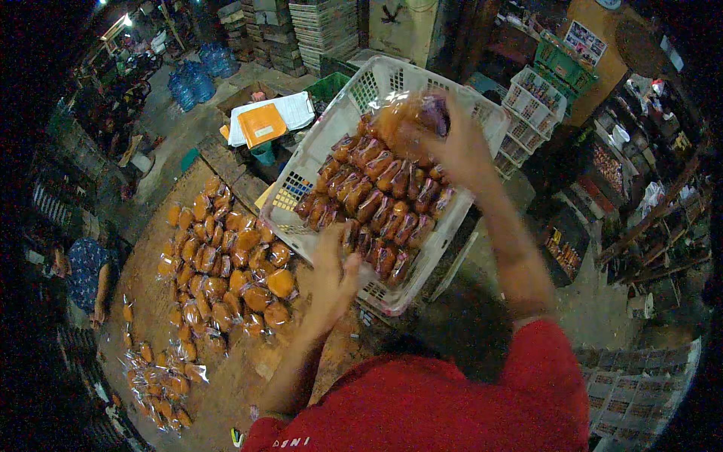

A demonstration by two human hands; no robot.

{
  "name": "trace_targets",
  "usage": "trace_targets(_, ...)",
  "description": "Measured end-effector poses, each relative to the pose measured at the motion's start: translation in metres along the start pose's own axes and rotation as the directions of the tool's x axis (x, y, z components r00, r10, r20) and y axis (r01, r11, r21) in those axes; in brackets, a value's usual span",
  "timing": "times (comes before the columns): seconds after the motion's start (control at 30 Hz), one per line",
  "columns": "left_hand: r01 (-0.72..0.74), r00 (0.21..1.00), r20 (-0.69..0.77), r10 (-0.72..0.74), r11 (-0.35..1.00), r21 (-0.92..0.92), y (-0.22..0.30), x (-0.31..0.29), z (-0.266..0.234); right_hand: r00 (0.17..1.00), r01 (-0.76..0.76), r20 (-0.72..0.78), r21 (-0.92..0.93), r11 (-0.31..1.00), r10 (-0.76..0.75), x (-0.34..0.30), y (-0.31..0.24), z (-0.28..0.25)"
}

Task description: The person places round buns into clear plastic bags, seals each bag with a handheld stapler, and stacks the sealed packages on the table. The person then gathers the sealed buns and places them into a white plastic crate.

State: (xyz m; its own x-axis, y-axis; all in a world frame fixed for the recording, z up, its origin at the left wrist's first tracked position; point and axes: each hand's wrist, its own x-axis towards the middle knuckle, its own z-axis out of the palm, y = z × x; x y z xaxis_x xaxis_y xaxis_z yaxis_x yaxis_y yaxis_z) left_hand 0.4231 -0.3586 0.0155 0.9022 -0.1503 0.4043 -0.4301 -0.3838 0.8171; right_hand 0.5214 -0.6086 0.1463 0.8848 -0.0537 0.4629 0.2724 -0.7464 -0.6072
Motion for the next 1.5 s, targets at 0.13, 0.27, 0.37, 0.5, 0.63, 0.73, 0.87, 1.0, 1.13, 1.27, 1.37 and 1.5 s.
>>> trace_targets(0.13, -0.198, 0.973, 0.211, 0.096, 0.819, 0.539, -0.010, -0.010, 0.011, 0.976, 0.197, 0.174, -0.472, 0.859, -0.128, 0.094, 0.076, 0.036)
trace_targets(0.27, -0.150, 0.988, 0.103, 0.112, 0.842, 0.519, -0.015, -0.012, 0.016, 0.910, 0.275, 0.414, -0.630, 0.727, 0.015, 0.121, 0.146, 0.088)
trace_targets(0.37, -0.175, 0.984, 0.132, 0.123, 0.827, 0.535, -0.016, -0.011, 0.015, 0.866, 0.362, 0.495, -0.533, 0.765, -0.065, 0.123, 0.182, 0.096)
trace_targets(0.5, -0.142, 0.987, 0.138, 0.086, 0.871, 0.471, -0.015, -0.012, 0.016, 0.825, 0.214, 0.545, -0.541, 0.813, 0.146, 0.125, 0.190, 0.088)
trace_targets(0.63, -0.127, 0.989, 0.125, 0.077, 0.874, 0.469, -0.013, -0.012, 0.018, 0.774, 0.251, 0.602, -0.577, 0.777, 0.197, 0.122, 0.168, 0.073)
trace_targets(0.73, -0.127, 0.987, 0.141, 0.070, 0.883, 0.451, -0.014, -0.012, 0.017, 0.838, 0.274, 0.528, -0.628, 0.728, 0.140, 0.110, 0.142, 0.056)
trace_targets(0.87, -0.191, 0.981, 0.083, 0.173, 0.827, 0.529, -0.014, -0.011, 0.018, 0.834, 0.448, 0.550, -0.636, 0.628, -0.038, 0.074, 0.105, 0.054)
trace_targets(1.0, -0.175, 0.984, 0.107, 0.139, 0.837, 0.518, -0.013, -0.011, 0.018, 0.553, 0.742, 0.764, -0.270, 0.614, -0.333, 0.030, 0.090, 0.071)
trace_targets(1.13, -0.149, 0.988, 0.109, 0.111, 0.878, 0.454, -0.013, -0.013, 0.017, 0.613, 0.699, 0.762, -0.402, 0.592, -0.206, 0.018, 0.091, 0.077)
trace_targets(1.27, -0.217, 0.976, 0.121, 0.180, 0.799, 0.560, -0.024, -0.014, 0.021, 0.581, 0.574, 0.808, -0.490, 0.656, 0.095, 0.022, 0.049, 0.069)
trace_targets(1.37, -0.190, 0.982, 0.080, 0.172, 0.907, 0.376, -0.032, -0.039, 0.024, 0.606, 0.574, 0.703, -0.062, 0.816, -0.373, -0.023, -0.026, 0.050)
trace_targets(1.5, -0.110, 0.992, -0.020, 0.123, 0.939, 0.326, -0.046, -0.122, 0.012, 0.639, 0.348, 0.558, 0.406, 0.845, -0.531, -0.129, -0.123, 0.048)
